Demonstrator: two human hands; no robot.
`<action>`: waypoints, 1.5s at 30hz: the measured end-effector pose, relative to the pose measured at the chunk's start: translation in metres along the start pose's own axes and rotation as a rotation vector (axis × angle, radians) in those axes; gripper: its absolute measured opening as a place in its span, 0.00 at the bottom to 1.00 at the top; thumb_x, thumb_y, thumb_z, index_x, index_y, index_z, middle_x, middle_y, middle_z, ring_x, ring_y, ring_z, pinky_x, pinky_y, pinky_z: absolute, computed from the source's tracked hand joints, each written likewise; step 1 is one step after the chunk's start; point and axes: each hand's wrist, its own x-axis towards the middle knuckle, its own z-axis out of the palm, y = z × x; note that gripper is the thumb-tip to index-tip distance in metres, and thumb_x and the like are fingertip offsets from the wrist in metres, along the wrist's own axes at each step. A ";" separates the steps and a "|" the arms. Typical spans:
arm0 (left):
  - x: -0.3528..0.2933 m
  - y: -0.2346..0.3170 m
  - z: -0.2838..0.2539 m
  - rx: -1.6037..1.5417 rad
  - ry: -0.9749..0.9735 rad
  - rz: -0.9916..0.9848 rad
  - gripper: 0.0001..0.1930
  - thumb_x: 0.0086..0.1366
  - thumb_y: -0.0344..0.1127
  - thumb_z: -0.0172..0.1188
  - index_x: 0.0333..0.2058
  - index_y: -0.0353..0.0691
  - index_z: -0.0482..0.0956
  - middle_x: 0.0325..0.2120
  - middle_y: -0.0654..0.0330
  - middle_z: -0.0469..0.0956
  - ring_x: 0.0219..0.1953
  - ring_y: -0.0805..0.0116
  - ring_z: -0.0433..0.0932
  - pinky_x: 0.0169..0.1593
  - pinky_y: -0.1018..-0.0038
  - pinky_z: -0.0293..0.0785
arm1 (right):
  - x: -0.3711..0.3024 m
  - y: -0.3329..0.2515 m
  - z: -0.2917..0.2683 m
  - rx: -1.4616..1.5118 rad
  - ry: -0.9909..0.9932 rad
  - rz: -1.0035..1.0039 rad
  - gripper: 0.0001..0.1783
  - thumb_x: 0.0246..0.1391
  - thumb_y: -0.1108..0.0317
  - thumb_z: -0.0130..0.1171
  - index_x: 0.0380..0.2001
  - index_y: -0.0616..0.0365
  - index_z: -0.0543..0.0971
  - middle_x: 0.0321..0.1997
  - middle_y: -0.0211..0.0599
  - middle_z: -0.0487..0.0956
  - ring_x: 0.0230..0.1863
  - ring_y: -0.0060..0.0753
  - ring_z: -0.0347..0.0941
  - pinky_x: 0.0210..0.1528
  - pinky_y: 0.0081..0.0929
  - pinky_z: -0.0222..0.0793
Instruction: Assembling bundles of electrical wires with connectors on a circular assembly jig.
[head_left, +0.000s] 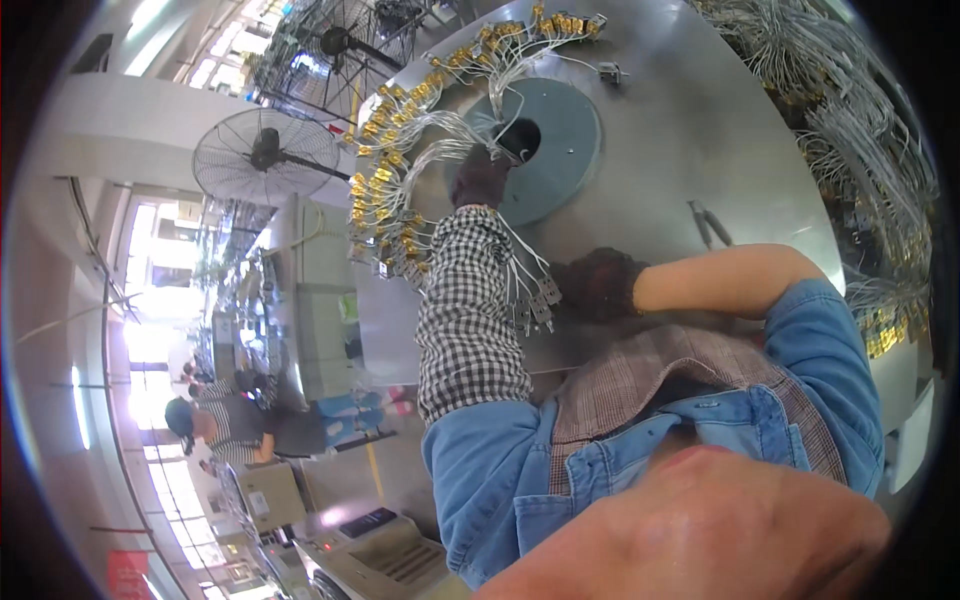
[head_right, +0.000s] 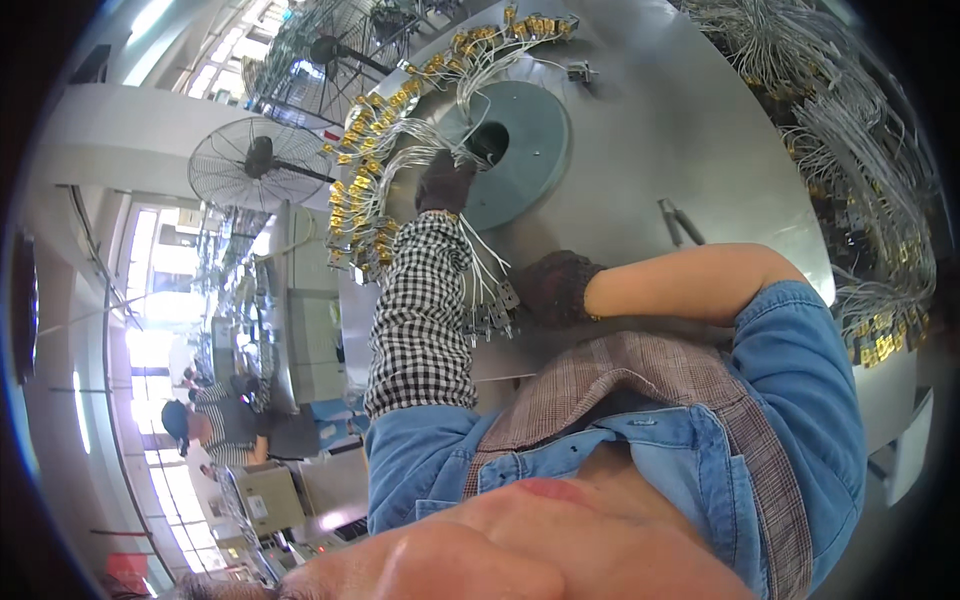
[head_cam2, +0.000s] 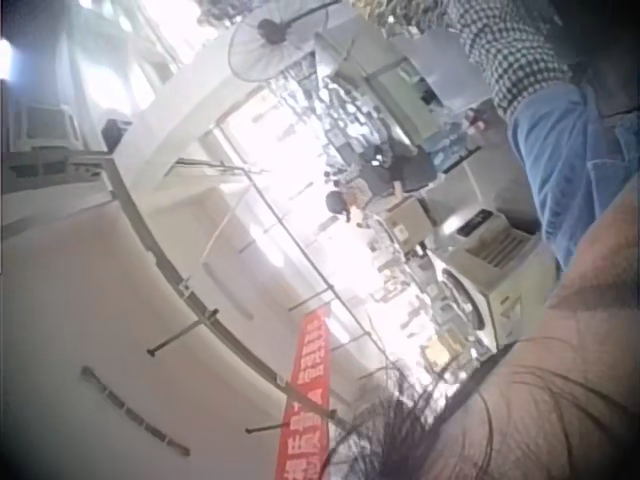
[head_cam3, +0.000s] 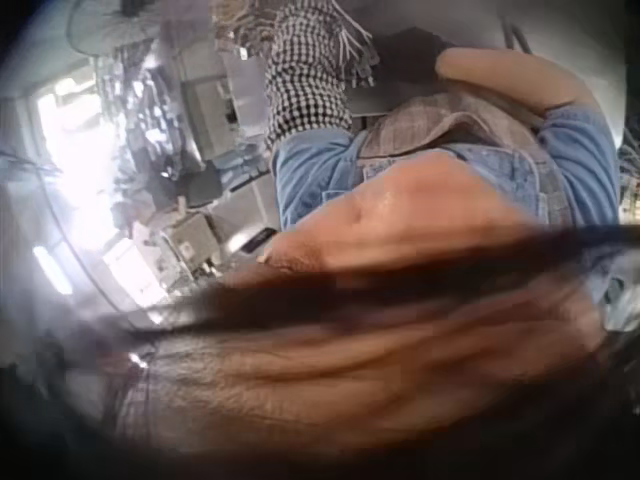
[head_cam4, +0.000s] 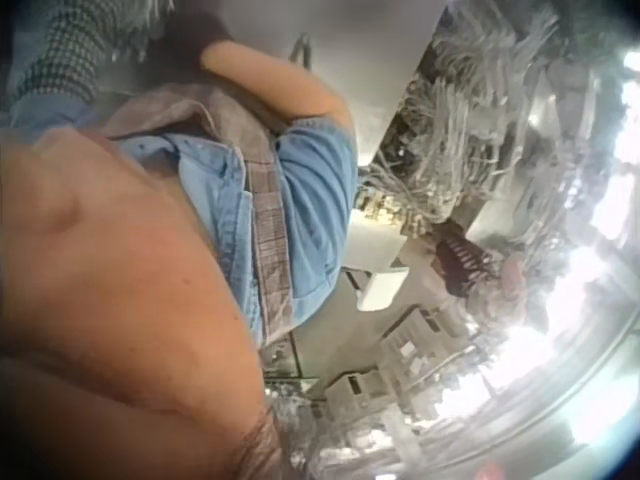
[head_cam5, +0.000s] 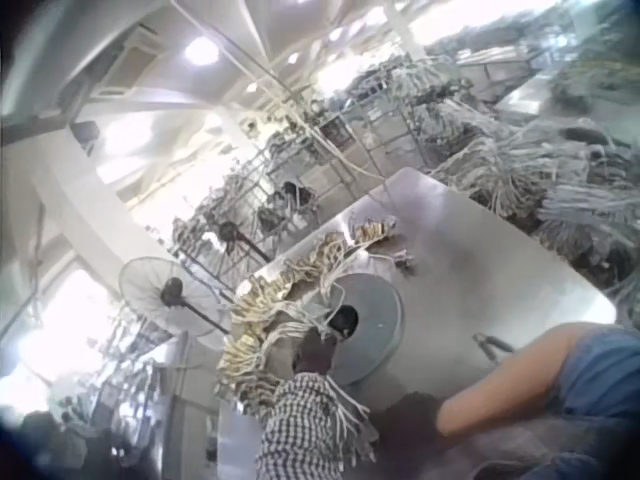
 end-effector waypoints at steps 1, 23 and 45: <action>-0.001 -0.019 0.003 0.141 0.064 0.234 0.26 0.64 0.52 0.55 0.52 0.37 0.73 0.51 0.45 0.76 0.56 0.46 0.74 0.56 0.55 0.71 | 0.011 -0.007 0.010 0.000 -0.017 0.000 0.28 0.55 0.48 0.54 0.49 0.60 0.70 0.38 0.54 0.82 0.41 0.61 0.79 0.46 0.51 0.74; 0.057 -0.206 0.043 0.062 -0.065 0.368 0.39 0.57 0.60 0.62 0.61 0.42 0.68 0.59 0.47 0.72 0.61 0.50 0.71 0.63 0.57 0.66 | 0.136 0.027 0.095 -0.611 0.670 0.505 0.25 0.55 0.55 0.55 0.55 0.50 0.74 0.57 0.44 0.73 0.62 0.48 0.66 0.63 0.48 0.60; -0.038 -0.098 0.075 0.560 0.095 0.522 0.08 0.59 0.41 0.58 0.30 0.48 0.83 0.31 0.58 0.83 0.38 0.58 0.83 0.37 0.58 0.77 | 0.122 0.119 0.002 -0.622 0.537 0.483 0.36 0.46 0.54 0.62 0.60 0.51 0.69 0.59 0.45 0.74 0.61 0.48 0.70 0.63 0.45 0.61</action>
